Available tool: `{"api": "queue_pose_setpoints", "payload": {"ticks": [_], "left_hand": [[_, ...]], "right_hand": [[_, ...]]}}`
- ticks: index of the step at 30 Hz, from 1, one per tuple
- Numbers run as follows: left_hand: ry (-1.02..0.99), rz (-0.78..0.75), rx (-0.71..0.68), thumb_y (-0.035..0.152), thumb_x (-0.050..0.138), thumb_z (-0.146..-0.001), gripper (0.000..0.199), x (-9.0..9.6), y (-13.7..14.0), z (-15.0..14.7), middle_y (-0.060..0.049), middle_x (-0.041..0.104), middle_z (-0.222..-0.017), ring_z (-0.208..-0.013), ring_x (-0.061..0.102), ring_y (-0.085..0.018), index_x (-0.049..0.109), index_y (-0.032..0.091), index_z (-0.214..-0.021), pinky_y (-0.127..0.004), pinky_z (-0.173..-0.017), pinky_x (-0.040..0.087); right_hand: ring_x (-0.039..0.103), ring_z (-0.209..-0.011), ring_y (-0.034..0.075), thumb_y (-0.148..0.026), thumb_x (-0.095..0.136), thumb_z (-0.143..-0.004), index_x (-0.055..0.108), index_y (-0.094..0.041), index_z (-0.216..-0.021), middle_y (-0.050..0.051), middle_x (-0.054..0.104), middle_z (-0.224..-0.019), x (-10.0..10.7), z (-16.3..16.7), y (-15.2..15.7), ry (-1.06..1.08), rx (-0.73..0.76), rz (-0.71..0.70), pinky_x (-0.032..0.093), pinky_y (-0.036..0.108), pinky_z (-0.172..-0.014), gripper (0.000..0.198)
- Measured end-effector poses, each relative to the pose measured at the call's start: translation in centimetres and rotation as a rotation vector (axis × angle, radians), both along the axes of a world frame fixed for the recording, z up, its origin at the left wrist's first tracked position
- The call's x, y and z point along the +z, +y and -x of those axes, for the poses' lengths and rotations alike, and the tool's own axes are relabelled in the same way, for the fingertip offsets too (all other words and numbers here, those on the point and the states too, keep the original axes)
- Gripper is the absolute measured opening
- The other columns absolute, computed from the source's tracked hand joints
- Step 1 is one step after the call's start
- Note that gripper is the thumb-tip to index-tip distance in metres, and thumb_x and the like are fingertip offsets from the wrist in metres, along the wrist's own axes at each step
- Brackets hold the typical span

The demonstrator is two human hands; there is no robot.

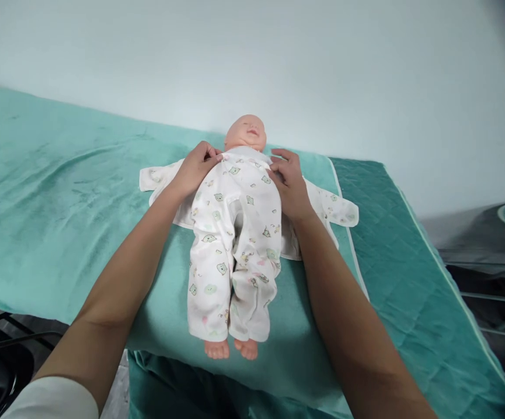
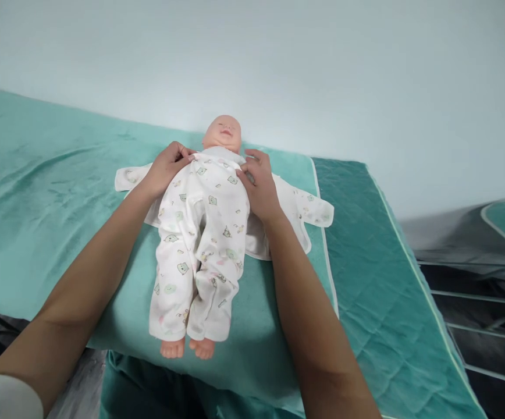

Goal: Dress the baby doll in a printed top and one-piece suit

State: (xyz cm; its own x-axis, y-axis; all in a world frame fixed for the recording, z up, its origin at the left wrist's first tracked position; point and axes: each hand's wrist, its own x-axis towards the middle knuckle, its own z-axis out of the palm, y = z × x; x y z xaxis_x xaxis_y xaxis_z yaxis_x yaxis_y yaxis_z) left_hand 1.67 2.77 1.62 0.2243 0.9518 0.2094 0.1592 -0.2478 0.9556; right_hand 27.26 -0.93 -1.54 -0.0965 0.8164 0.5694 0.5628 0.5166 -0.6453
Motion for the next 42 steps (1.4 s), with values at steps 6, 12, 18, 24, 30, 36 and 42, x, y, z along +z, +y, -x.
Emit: {"api": "queue_pose_setpoints", "payload": {"ticks": [6,12,18,24,30,36,42], "left_hand": [[0.191,-0.097,0.133,0.021,0.063,-0.094,0.019,-1.2,3.5,-0.5,-0.001,0.057,-0.079,-0.083,0.058,-0.019,0.051,0.021,-0.08,-0.037,-0.09,0.046],[0.187,-0.222,0.152,0.024,0.066,-0.096,0.019,-3.3,6.0,-0.7,0.0,0.054,-0.076,-0.092,0.064,-0.022,0.052,0.02,-0.083,-0.042,-0.095,0.047],[0.222,-0.259,0.087,0.024,0.065,-0.094,0.004,-3.6,5.4,-0.7,-0.003,0.067,-0.09,-0.098,0.066,-0.022,0.065,0.02,-0.096,-0.039,-0.097,0.05],[0.32,-0.42,0.061,0.017,0.056,-0.095,0.031,-3.8,2.8,0.3,-0.006,0.073,-0.118,-0.116,0.064,-0.023,0.077,0.028,-0.115,-0.039,-0.106,0.046],[0.561,-0.458,0.153,0.025,0.056,-0.097,0.045,-4.9,0.3,1.9,-0.006,0.064,-0.147,-0.14,0.053,-0.029,0.066,0.033,-0.141,-0.049,-0.122,0.034],[0.581,-0.469,0.179,0.029,0.052,-0.1,0.044,-5.6,-3.7,3.2,-0.008,0.054,-0.157,-0.15,0.043,-0.029,0.062,0.03,-0.142,-0.047,-0.127,0.032],[0.599,-0.449,0.185,0.026,0.052,-0.098,0.038,-5.8,-7.9,4.3,-0.015,0.056,-0.15,-0.142,0.048,-0.031,0.063,0.019,-0.135,-0.047,-0.122,0.038]], "right_hand": [[0.062,-0.093,0.022,-0.052,0.055,-0.096,0.056,-0.024,-0.082,0.003,0.07,-0.1,0.1,-0.3,1.9,0.016,-0.151,0.196,0.048,0.039,-0.088,0.031],[0.05,-0.07,0.017,-0.035,0.059,-0.091,0.055,-0.024,-0.076,-0.003,0.057,-0.07,-0.4,-1.0,3.9,-0.013,-0.31,0.19,0.044,0.034,-0.075,0.019],[0.064,-0.088,0.019,-0.044,0.062,-0.092,0.065,-0.024,-0.092,0.001,0.072,-0.093,-1.1,-0.5,3.2,0.105,-0.226,0.08,0.052,0.037,-0.089,0.02],[0.065,-0.125,0.026,-0.042,0.049,-0.102,0.074,-0.031,-0.123,0.003,0.074,-0.132,-0.3,0.2,0.2,0.043,-0.029,0.01,0.048,0.049,-0.112,0.035],[0.062,-0.133,0.027,-0.042,0.052,-0.101,0.073,-0.032,-0.127,0.002,0.071,-0.139,-1.3,0.4,-2.5,0.116,-0.086,0.041,0.043,0.055,-0.12,0.036],[0.061,-0.134,0.025,-0.036,0.053,-0.101,0.07,-0.033,-0.129,0.004,0.068,-0.138,-1.2,2.5,-9.6,0.254,-0.184,-0.06,0.046,0.054,-0.118,0.032],[0.067,-0.121,0.024,-0.029,0.064,-0.097,0.066,-0.03,-0.123,0.004,0.073,-0.124,1.3,6.7,-21.6,0.024,0.028,0.075,0.037,0.057,-0.123,0.026]]}}
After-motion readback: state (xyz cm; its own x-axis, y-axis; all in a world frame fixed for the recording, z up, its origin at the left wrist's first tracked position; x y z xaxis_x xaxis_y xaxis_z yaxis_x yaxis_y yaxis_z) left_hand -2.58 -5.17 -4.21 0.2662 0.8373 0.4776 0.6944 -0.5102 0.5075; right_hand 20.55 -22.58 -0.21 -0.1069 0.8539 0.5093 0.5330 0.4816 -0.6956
